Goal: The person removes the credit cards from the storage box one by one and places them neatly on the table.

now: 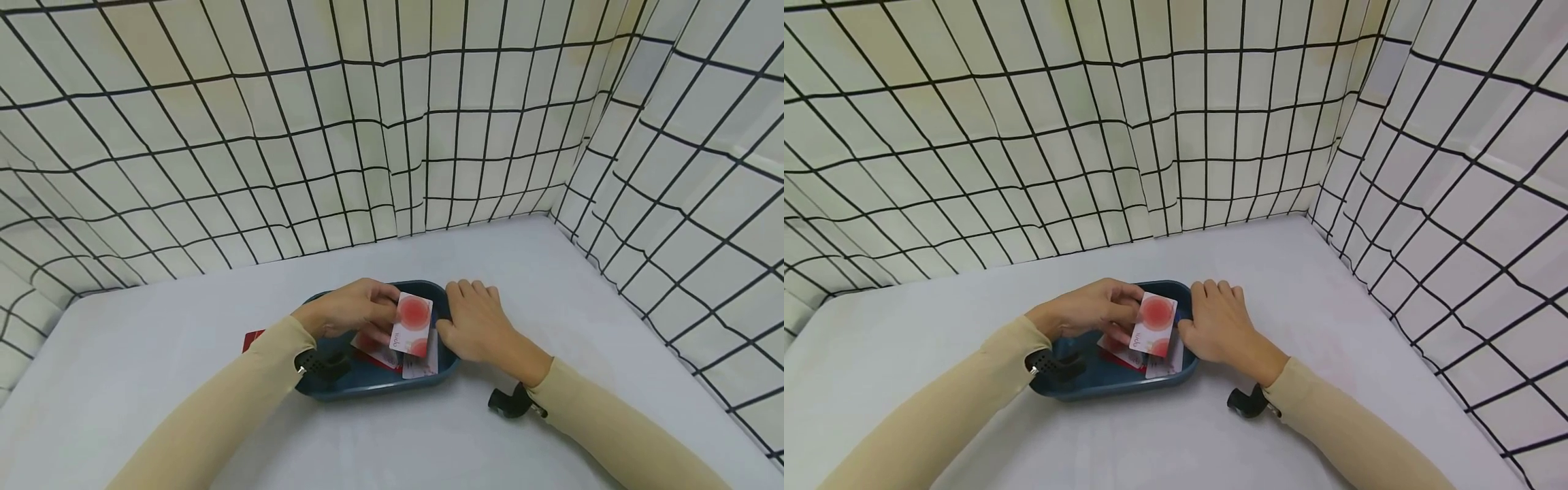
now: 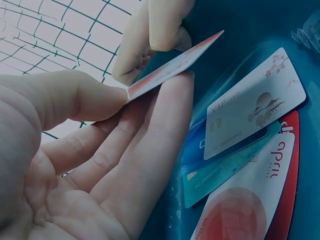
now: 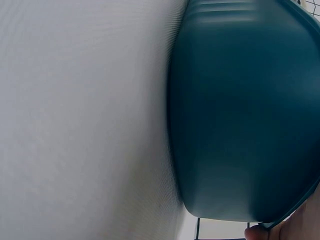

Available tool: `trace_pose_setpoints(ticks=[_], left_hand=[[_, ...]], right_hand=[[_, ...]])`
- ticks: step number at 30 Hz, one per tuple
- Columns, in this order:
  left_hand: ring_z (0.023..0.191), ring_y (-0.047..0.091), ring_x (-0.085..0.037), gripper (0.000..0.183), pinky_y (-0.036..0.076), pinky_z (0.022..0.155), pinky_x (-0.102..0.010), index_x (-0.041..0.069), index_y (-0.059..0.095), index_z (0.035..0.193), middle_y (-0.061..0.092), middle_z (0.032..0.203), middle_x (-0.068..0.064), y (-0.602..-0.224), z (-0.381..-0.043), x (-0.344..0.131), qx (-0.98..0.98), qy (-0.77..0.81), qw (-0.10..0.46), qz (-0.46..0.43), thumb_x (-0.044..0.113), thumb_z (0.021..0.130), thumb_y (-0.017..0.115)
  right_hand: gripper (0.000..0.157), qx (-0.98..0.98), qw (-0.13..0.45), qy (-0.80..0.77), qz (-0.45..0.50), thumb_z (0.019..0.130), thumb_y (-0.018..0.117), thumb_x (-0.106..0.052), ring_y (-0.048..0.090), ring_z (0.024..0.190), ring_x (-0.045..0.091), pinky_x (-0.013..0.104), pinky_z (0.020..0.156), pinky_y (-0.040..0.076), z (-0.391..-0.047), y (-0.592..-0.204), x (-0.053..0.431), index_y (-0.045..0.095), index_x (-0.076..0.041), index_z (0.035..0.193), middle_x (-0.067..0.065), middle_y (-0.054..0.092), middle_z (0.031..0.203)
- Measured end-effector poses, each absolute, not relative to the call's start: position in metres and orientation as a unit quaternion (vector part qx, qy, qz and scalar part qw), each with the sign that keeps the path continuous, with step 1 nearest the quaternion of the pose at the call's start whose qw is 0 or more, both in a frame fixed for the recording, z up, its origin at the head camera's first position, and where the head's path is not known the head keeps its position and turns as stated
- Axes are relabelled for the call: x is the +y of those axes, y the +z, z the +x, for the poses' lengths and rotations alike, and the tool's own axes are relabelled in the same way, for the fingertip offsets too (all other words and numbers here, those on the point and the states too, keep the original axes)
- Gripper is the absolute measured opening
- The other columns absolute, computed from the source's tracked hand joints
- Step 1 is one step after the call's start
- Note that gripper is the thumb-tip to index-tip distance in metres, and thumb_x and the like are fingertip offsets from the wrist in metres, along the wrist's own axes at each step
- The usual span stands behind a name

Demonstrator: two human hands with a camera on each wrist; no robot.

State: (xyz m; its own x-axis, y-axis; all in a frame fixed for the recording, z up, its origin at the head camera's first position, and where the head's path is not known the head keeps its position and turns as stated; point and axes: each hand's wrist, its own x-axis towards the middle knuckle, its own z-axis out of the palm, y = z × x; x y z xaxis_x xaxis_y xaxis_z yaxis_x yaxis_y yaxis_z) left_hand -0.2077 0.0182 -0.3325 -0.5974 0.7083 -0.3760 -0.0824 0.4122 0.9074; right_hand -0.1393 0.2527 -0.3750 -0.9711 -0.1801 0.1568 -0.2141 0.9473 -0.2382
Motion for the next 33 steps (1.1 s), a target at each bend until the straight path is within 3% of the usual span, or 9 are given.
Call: trace_pose_setpoints(ticks=[24,33], left_hand=[[0.099,0.072,-0.023,0.037,0.065,0.088,-0.042,0.003,0.062,0.133,0.075,0.118,-0.013,-0.311,-0.199,-0.005,0.758,0.495,0.356,0.231,0.017,0.099,0.065],[0.099,0.071,-0.024,0.036,0.065,0.086,-0.041,0.002,0.062,0.132,0.074,0.117,-0.013,-0.309,-0.195,-0.020,0.753,0.502,0.354,0.234,0.018,0.100,0.066]], right_hand=[[0.020,-0.982,0.087,0.129,0.108,0.089,0.057,-0.026,0.040,0.079,0.024,0.038,0.073,0.026,-0.138,-0.379,0.252,0.053,-0.008,0.096,0.005,0.048,0.084],[0.023,-0.983,0.089,0.114,0.110,0.090,0.056,-0.027,0.039,0.081,0.025,0.039,0.074,0.026,-0.136,-0.377,0.250,0.054,-0.007,0.100,0.006,0.049,0.087]])
